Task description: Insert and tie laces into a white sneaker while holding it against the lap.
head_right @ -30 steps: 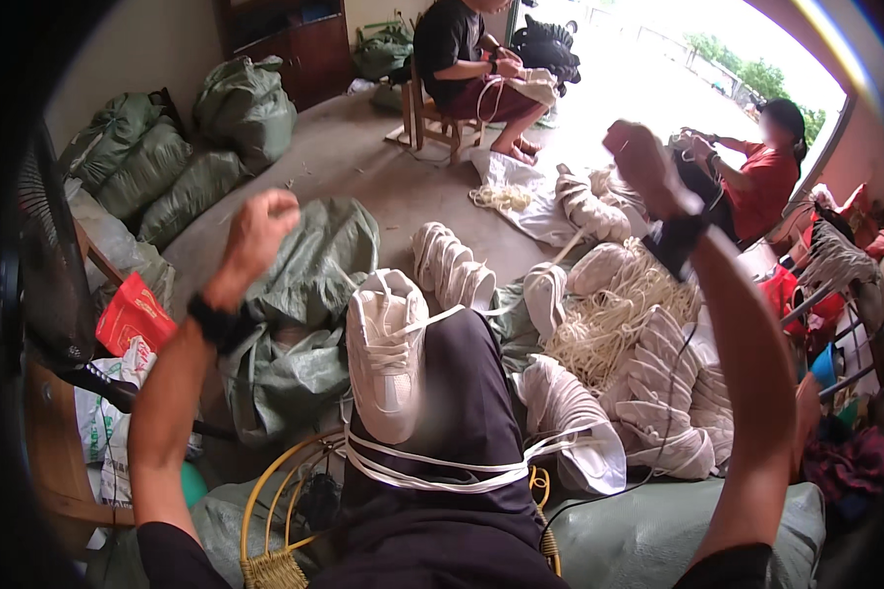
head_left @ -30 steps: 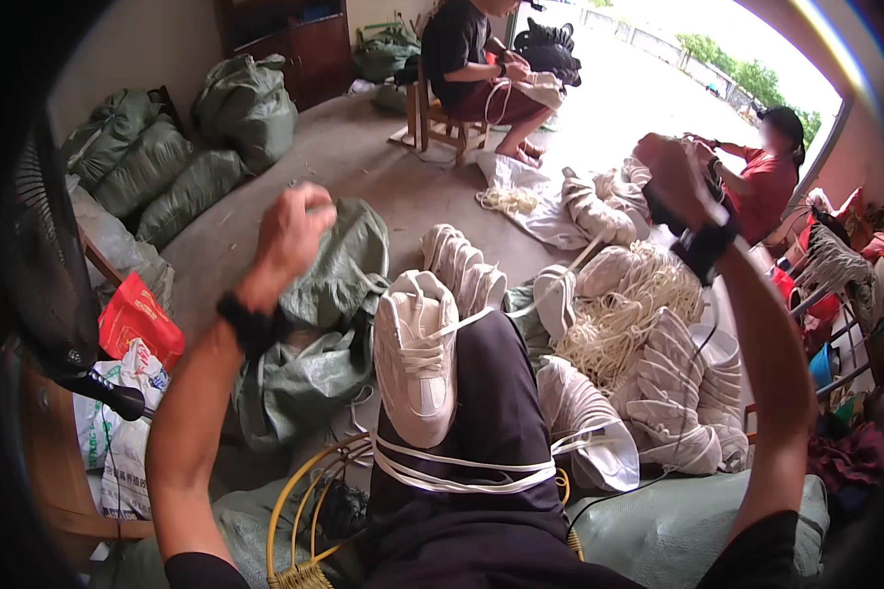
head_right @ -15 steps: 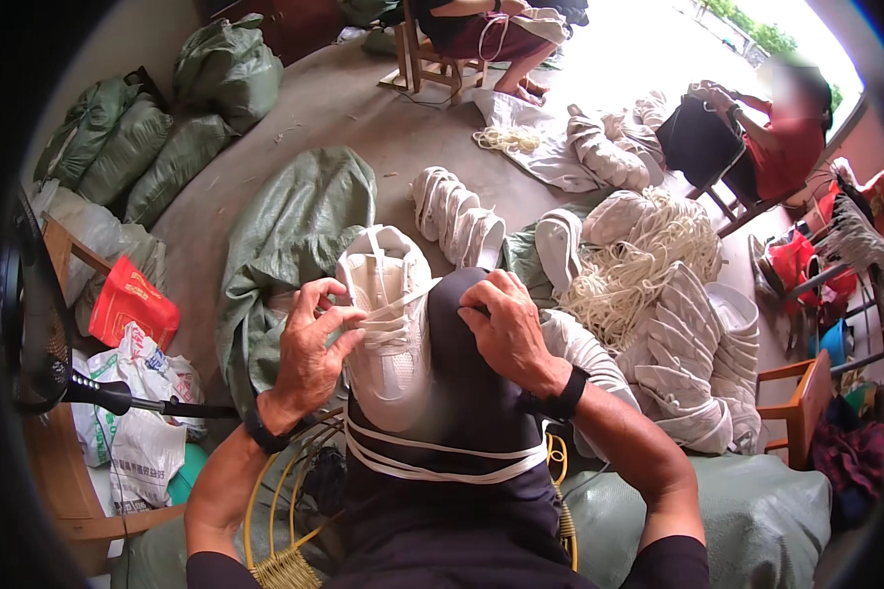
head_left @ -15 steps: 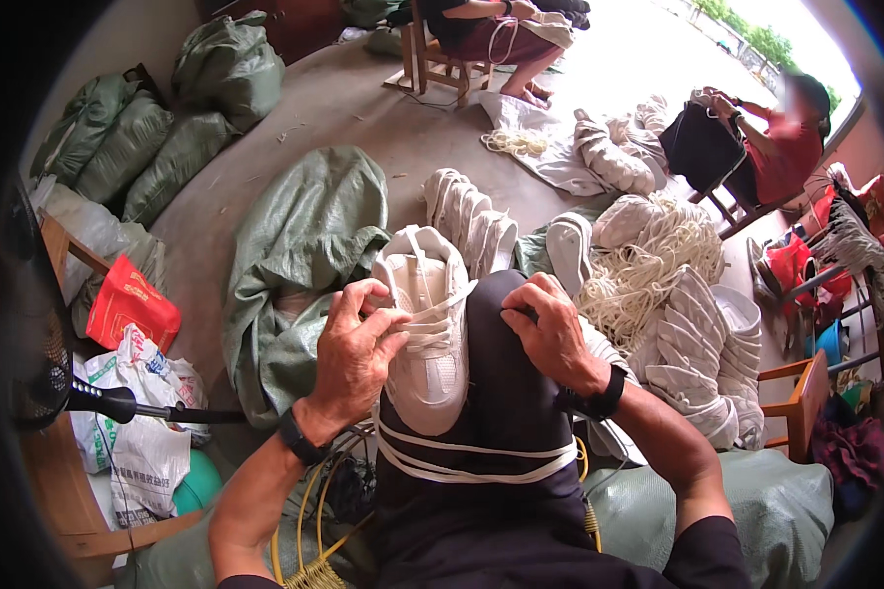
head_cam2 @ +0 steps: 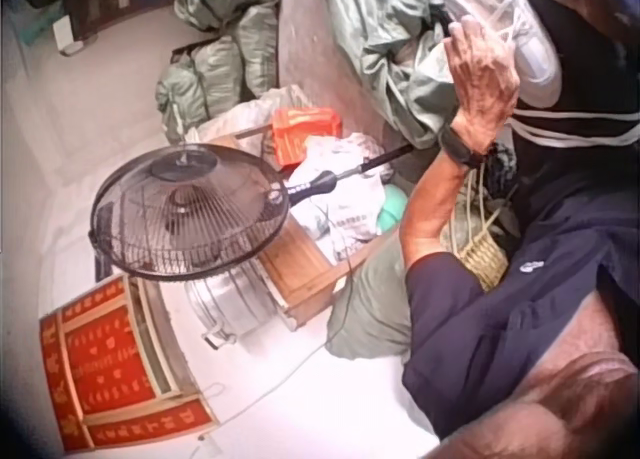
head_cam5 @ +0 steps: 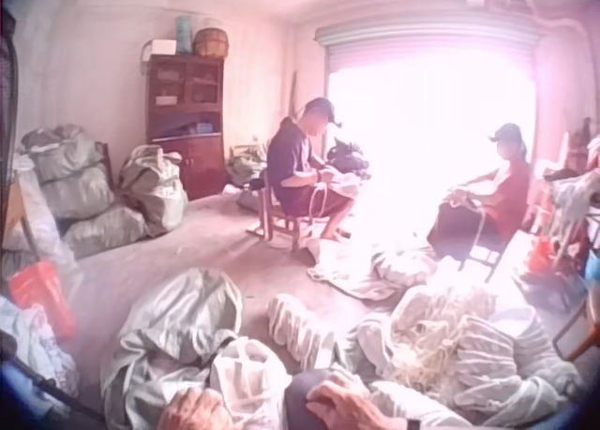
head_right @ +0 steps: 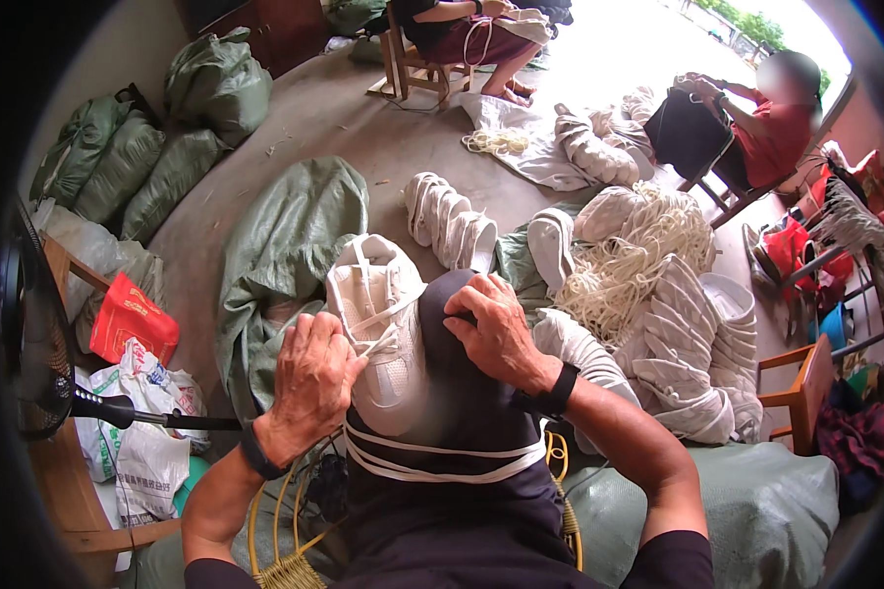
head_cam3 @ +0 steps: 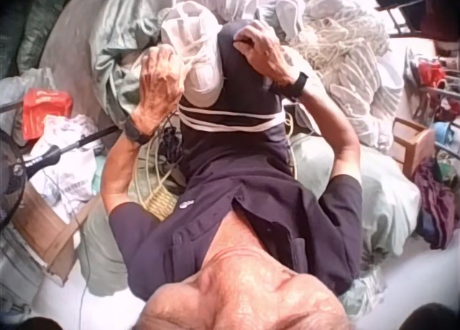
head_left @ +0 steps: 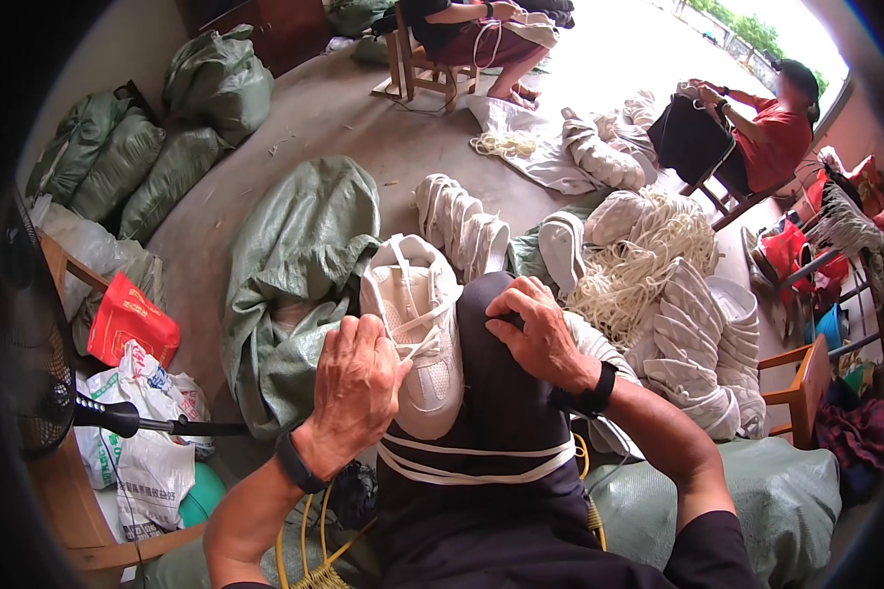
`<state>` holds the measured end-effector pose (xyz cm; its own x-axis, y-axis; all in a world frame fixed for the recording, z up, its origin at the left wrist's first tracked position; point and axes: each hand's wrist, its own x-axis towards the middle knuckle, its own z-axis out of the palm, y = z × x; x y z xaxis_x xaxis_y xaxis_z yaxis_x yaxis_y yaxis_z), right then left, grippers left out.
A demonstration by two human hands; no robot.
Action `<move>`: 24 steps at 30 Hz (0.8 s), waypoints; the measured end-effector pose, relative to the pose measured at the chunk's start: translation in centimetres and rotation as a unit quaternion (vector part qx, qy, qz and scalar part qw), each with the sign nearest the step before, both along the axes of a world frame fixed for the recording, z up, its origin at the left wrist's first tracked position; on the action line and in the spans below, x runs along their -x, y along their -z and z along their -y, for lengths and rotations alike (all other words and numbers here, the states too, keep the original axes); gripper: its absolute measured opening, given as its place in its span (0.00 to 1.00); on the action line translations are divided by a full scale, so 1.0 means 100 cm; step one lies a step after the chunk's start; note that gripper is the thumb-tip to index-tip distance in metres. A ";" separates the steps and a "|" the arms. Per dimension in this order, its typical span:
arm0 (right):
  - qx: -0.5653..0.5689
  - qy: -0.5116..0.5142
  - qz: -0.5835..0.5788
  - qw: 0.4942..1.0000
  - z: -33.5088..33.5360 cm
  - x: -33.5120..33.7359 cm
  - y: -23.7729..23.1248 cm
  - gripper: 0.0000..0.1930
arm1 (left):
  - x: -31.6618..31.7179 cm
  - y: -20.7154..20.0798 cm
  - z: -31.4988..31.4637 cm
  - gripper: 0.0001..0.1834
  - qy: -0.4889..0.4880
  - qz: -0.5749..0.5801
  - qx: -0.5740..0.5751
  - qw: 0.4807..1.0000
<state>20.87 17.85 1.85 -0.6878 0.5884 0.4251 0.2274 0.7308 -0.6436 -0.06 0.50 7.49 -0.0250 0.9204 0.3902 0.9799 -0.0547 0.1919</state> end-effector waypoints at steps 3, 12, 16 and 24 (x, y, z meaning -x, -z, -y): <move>-0.029 -0.001 0.009 1.000 0.000 0.000 0.002 0.10 | 0.001 -0.001 0.003 0.12 0.001 0.018 0.043 0.999; -0.032 -0.008 0.007 0.999 0.000 0.001 0.001 0.09 | 0.019 -0.007 -0.010 0.11 -0.006 0.078 0.083 0.993; -0.064 -0.040 0.011 0.997 0.007 0.005 -0.003 0.06 | 0.021 -0.007 -0.015 0.07 0.033 0.080 0.019 0.996; -0.088 -0.101 -0.010 0.991 0.020 0.029 -0.012 0.04 | 0.021 0.012 -0.020 0.16 -0.037 0.256 -0.106 0.960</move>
<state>17.98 15.82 3.08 -0.7744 0.3550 0.5237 0.0532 0.8614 -0.5052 -2.20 2.50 6.26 -0.3264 0.8100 0.4872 0.7622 -0.0793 0.6425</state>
